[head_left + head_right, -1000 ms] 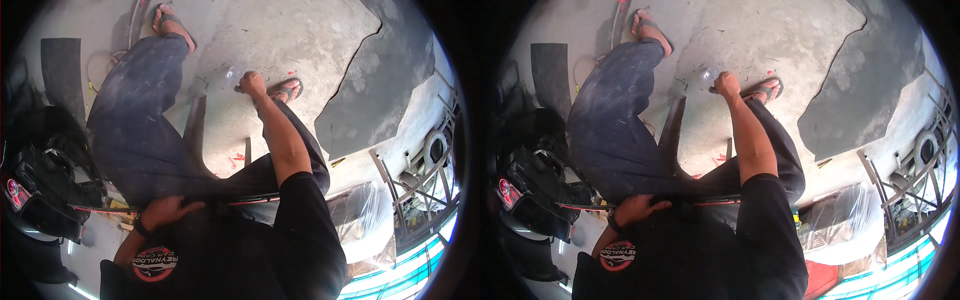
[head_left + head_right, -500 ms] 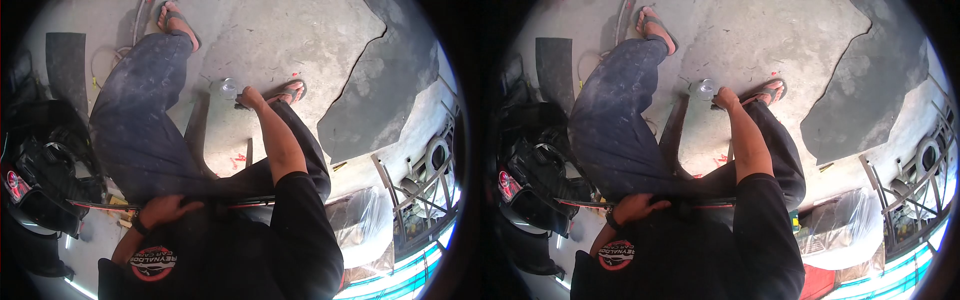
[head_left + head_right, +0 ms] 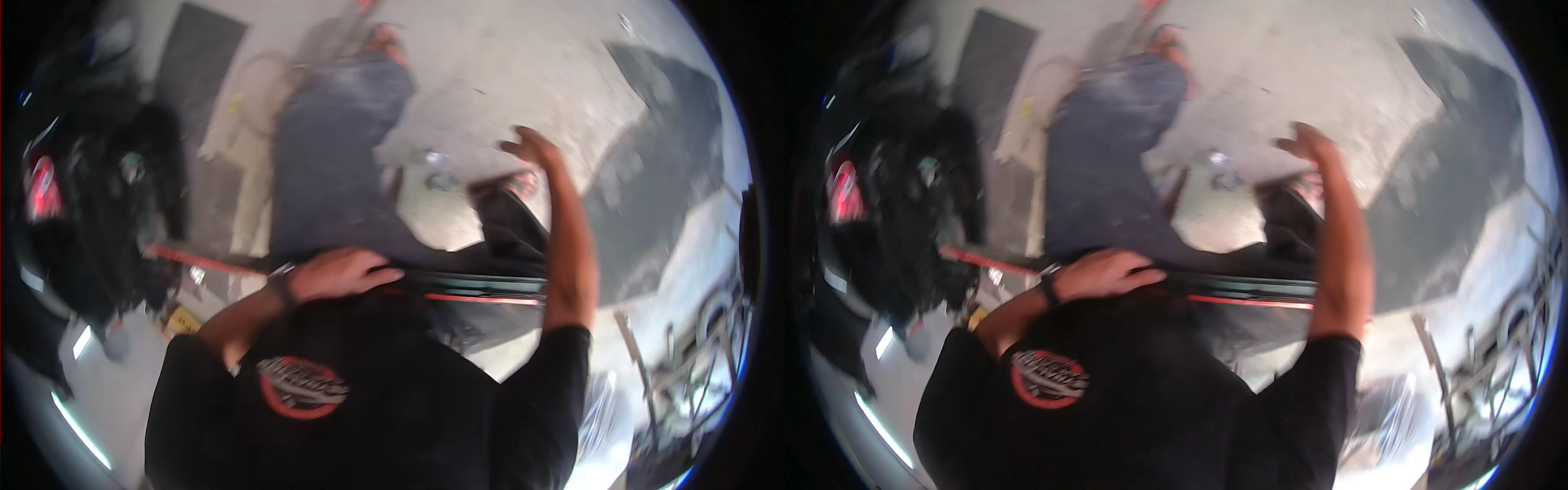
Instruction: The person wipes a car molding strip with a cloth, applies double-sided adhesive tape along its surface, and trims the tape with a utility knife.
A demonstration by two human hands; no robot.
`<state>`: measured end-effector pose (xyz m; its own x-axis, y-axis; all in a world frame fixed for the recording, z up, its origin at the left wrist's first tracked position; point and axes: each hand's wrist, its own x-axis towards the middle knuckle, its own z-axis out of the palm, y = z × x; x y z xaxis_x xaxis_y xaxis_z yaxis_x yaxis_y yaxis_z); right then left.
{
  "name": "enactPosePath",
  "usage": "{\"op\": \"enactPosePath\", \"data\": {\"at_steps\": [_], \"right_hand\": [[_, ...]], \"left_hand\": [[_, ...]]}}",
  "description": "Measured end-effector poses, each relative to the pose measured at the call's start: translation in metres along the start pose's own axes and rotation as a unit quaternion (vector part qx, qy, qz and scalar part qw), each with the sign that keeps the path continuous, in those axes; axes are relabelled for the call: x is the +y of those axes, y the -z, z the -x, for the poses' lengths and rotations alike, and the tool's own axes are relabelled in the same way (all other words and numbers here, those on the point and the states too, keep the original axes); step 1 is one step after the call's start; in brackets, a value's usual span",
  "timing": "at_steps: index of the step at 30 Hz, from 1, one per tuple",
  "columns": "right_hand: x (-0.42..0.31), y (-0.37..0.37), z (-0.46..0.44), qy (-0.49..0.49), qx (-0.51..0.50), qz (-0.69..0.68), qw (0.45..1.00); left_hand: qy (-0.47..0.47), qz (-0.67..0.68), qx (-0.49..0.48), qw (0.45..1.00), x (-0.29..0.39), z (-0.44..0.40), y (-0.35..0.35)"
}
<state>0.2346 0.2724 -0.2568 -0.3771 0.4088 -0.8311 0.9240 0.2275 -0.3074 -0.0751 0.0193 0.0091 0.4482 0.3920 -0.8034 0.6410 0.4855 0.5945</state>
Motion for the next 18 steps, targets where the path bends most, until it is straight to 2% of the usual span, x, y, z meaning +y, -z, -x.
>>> {"op": "enactPosePath", "data": {"at_steps": [1,3,4,5,6,8,9,11,13,15,16,18], "right_hand": [[-0.031,0.037,0.035,-0.007,-0.027,-0.008,1.0],[-0.063,0.026,0.086,0.113,0.171,0.015,0.979],[-0.104,0.027,0.133,0.145,0.186,-0.039,0.971],[-0.137,0.013,0.169,0.193,0.199,-0.156,0.948],[-0.182,0.01,0.217,0.194,0.157,-0.235,0.939],[-0.202,-0.039,0.246,0.282,0.181,-0.183,0.924],[-0.205,-0.066,0.251,0.29,0.18,-0.157,0.927],[-0.217,-0.099,0.264,0.259,0.244,-0.003,0.935],[-0.214,-0.118,0.273,0.214,0.253,-0.032,0.943],[-0.213,-0.128,0.278,0.195,0.272,-0.043,0.941],[-0.21,-0.134,0.284,0.178,0.29,-0.019,0.94],[-0.212,-0.139,0.285,0.147,0.334,0.022,0.931]], "left_hand": [[-0.03,-0.011,0.04,0.999,-0.004,0.002,-0.005],[-0.054,-0.016,0.107,0.993,-0.013,-0.001,-0.016],[-0.078,-0.007,0.121,0.989,-0.017,-0.001,-0.018],[-0.124,-0.009,0.166,0.978,-0.019,0.001,-0.022],[-0.152,-0.04,0.19,0.969,-0.029,-0.003,-0.028],[-0.238,-0.02,0.267,0.934,-0.039,-0.005,-0.041],[-0.279,-0.012,0.303,0.911,-0.045,-0.001,-0.046],[-0.334,-0.023,0.369,0.867,-0.06,0.024,-0.052],[-0.369,-0.041,0.462,0.805,-0.079,0.057,-0.045],[-0.21,-0.113,0.617,0.75,-0.123,0.112,-0.028],[-0.161,-0.129,0.688,0.696,-0.145,0.131,-0.016],[-0.025,-0.112,0.839,0.532,-0.209,0.153,0.0]]}}
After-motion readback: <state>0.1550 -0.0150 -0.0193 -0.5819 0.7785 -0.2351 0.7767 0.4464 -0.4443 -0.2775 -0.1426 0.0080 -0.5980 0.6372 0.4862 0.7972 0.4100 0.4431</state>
